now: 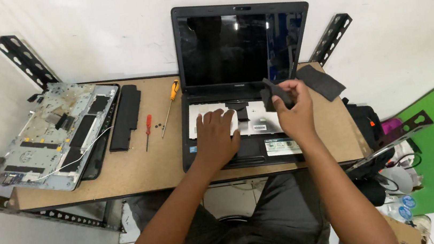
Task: Disassembling and reassembling a laptop for repair, including removing screws and the keyboard.
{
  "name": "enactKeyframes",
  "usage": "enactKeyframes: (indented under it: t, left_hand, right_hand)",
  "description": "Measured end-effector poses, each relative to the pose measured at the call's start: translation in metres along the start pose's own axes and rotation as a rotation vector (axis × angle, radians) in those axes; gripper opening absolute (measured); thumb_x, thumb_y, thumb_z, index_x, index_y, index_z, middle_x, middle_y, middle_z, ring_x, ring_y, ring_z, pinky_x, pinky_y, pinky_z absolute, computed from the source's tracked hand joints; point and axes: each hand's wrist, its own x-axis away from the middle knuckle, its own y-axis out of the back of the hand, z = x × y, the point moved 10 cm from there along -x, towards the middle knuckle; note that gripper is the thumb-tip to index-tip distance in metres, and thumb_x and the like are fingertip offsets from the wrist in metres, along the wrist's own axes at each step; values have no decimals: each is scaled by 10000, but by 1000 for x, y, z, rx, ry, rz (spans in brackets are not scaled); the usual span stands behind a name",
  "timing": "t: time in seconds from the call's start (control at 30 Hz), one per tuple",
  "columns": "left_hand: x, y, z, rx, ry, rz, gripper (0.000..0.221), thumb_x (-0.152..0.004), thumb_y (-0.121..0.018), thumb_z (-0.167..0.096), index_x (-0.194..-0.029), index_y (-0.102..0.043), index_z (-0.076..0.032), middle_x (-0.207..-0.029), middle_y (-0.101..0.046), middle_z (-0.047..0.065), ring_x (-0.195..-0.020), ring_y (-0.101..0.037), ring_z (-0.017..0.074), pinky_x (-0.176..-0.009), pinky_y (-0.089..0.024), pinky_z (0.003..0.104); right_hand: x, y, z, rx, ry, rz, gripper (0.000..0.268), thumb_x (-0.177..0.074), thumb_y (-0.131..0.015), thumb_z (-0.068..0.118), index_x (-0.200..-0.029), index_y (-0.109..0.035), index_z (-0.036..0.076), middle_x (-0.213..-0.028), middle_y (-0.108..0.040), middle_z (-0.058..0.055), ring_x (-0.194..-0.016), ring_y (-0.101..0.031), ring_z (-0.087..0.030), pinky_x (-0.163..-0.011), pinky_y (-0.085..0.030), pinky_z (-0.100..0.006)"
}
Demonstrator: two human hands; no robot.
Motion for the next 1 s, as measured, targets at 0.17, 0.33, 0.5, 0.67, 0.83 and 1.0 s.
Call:
enactKeyframes:
  t: [0.17,0.33,0.5,0.67,0.83,1.0]
  left_hand:
    - [-44,-22,1,109,-99,59,308,-816,-546,-306,-1036,-694,-149,-1073,-634,98,-1100,-572,338,-920,-435,480]
    - [-60,-17,18,473,58,4,79,-734,-694,-216,-735,-705,-138,-832,-680,59,-874,-616,308,-800,-481,402]
    - [-58,-21,27,504,75,-44,168,-692,-762,-235,-720,-683,-89,-795,-661,91,-872,-598,315,-795,-471,412]
    - [-57,-25,27,487,95,28,151,-750,-700,-234,-723,-682,-87,-802,-644,76,-878,-580,288,-789,-477,381]
    - [-53,-29,22,355,-3,27,114,-680,-673,-163,-713,-662,-55,-841,-618,140,-904,-554,371,-791,-472,463]
    - [-50,-13,9,370,-37,31,105,-704,-641,-170,-730,-681,-76,-874,-627,104,-924,-560,354,-793,-468,448]
  right_hand:
    - [7,-6,-5,-113,-50,39,247,-815,-658,24,-1037,-574,92,-877,-582,-24,-777,-556,-116,-703,-459,-253]
    - [9,-17,6,-248,-10,54,229,-902,-594,54,-1123,-540,85,-981,-585,-47,-918,-553,-127,-836,-462,-305]
    - [-2,-31,-3,-286,15,74,213,-952,-541,121,-1164,-525,104,-984,-568,-24,-945,-525,-117,-864,-446,-304]
    - [7,-64,11,-213,72,365,179,-951,-497,60,-1086,-616,64,-1149,-613,-138,-1151,-546,-248,-996,-393,-400]
    - [9,-77,21,3,130,536,365,-830,-650,44,-1187,-615,112,-1130,-650,-101,-1123,-584,-269,-979,-421,-415]
    - [-1,-80,-14,27,131,469,280,-775,-688,20,-1039,-675,111,-905,-673,-58,-913,-609,-204,-852,-469,-351]
